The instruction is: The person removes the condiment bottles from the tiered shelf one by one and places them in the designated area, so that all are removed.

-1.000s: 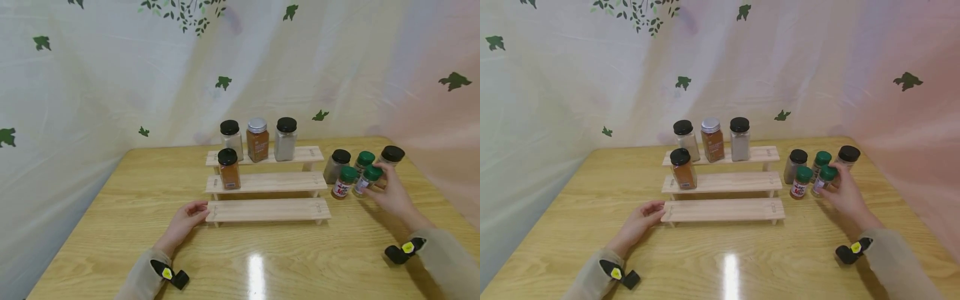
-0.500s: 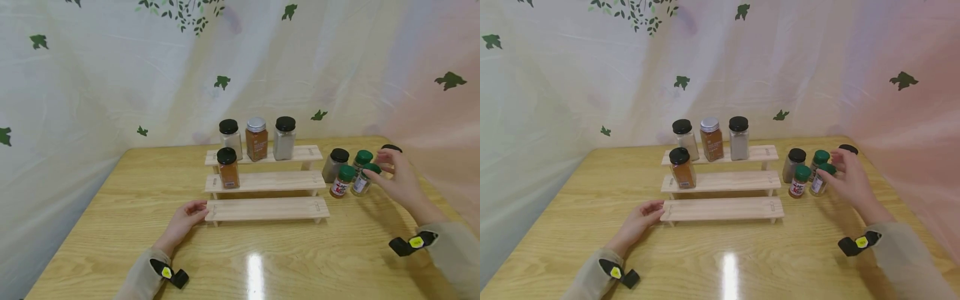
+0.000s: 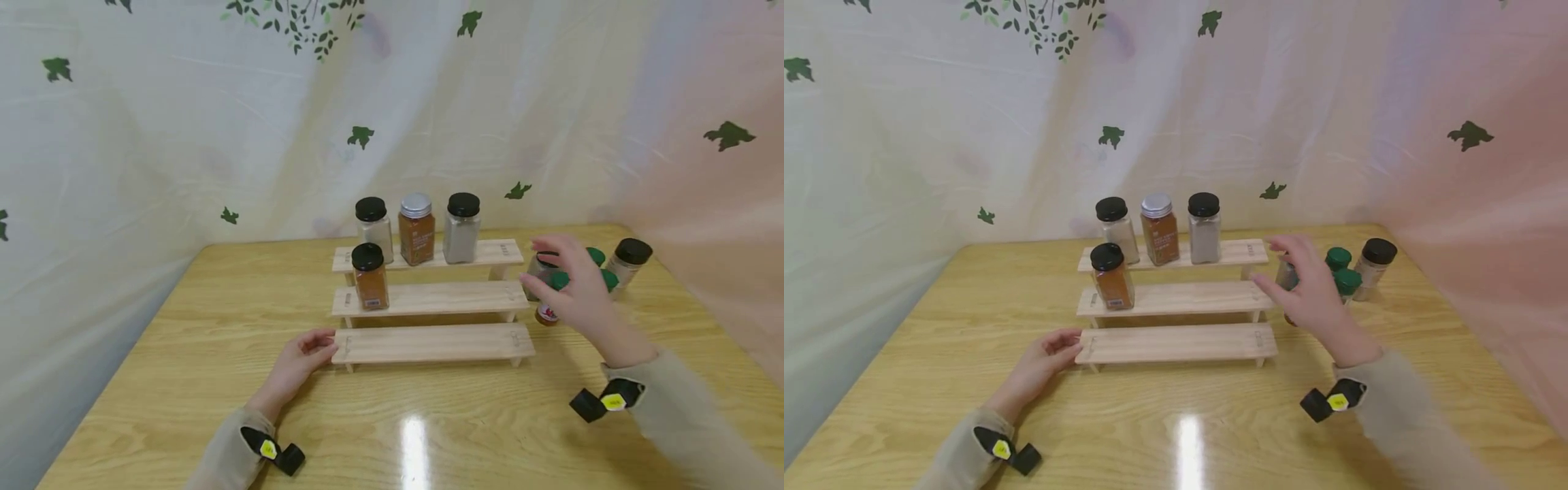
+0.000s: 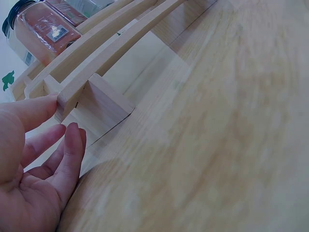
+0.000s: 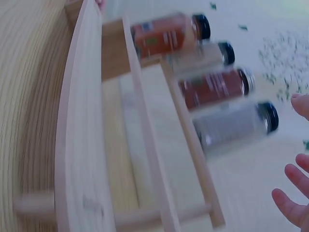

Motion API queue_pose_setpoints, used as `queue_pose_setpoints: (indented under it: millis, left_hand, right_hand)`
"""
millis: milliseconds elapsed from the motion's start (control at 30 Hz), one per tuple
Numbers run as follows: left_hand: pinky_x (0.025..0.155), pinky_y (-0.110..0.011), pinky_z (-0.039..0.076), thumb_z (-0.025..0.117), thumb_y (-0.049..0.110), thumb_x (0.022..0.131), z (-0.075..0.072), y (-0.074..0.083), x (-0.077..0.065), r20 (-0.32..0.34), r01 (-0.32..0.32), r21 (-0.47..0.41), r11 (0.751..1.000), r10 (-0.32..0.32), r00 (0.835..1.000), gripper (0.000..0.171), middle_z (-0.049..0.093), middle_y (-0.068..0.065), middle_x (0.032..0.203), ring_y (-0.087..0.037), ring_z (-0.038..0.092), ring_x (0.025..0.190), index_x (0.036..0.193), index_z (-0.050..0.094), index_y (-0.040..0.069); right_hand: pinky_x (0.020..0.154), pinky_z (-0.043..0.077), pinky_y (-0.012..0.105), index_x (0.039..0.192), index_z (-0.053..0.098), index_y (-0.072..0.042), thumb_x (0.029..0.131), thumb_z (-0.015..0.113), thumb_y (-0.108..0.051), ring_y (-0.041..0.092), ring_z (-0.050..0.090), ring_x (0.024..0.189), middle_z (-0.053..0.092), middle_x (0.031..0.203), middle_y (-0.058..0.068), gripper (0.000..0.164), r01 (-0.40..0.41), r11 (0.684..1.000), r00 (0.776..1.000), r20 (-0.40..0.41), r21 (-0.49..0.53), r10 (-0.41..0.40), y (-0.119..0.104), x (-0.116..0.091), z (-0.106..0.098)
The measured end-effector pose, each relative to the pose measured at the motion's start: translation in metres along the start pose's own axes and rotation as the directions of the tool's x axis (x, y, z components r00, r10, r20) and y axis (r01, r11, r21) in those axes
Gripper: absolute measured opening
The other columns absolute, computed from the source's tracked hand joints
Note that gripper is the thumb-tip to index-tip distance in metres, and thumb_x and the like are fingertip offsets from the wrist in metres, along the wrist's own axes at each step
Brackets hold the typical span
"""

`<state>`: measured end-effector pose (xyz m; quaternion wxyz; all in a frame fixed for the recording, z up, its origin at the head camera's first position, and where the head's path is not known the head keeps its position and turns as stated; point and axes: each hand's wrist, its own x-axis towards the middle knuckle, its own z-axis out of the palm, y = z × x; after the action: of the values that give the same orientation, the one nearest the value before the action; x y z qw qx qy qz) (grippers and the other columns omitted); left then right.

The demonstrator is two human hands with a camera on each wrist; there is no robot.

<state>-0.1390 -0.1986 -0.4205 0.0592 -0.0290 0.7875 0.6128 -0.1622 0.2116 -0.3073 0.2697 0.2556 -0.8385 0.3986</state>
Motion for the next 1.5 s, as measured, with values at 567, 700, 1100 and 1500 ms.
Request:
queue_pose_setpoints:
  millis: [567,700,1100,1500]
  left_hand:
    - [0.075,-0.016,0.048,0.064,0.013,0.09,-0.002,0.003,-0.002,0.02,0.009,0.01,1.0,-0.009,1.0,0.04,0.06,-0.011,0.107,-0.005,0.056,0.089,0.126,0.055,-0.003]
    - [0.075,-0.016,0.048,0.063,0.012,0.091,-0.002,0.003,-0.002,0.021,0.012,0.01,1.0,-0.012,1.0,0.04,0.06,-0.011,0.108,-0.005,0.056,0.09,0.126,0.055,-0.003]
    - [0.075,-0.016,0.048,0.062,0.011,0.091,-0.001,0.007,-0.002,0.014,0.019,0.034,0.999,-0.02,1.0,0.039,0.06,-0.012,0.107,-0.007,0.055,0.09,0.126,0.055,-0.004]
    - [0.075,-0.017,0.049,0.063,0.014,0.091,-0.002,0.005,-0.003,0.028,0.01,0.034,0.999,-0.011,1.0,0.041,0.06,-0.011,0.109,-0.005,0.055,0.089,0.127,0.053,-0.005]
  right_hand:
    - [0.1,0.042,0.048,0.139,0.042,-0.007,0.084,0.072,-0.017,0.03,0.046,0.119,0.041,0.134,0.014,0.063,-0.018,0.982,0.927,0.372,0.188,-0.054,-0.058,0.036,0.1]
    - [0.096,0.044,0.05,0.142,0.04,-0.014,0.085,0.072,-0.024,0.03,0.046,0.118,0.039,0.136,0.011,0.067,-0.06,0.985,0.91,0.414,0.159,-0.012,-0.066,0.041,0.114]
    - [0.099,0.043,0.05,0.145,0.035,-0.025,0.08,0.076,-0.034,0.032,0.046,0.123,0.036,0.14,0.013,0.077,-0.147,0.987,0.905,0.412,0.065,0.108,-0.073,0.044,0.141]
    - [0.097,0.045,0.047,0.144,0.025,-0.023,0.078,0.079,-0.021,0.03,0.047,0.121,0.038,0.139,0.015,0.085,-0.167,0.98,0.915,0.387,0.111,0.112,-0.069,0.04,0.162]
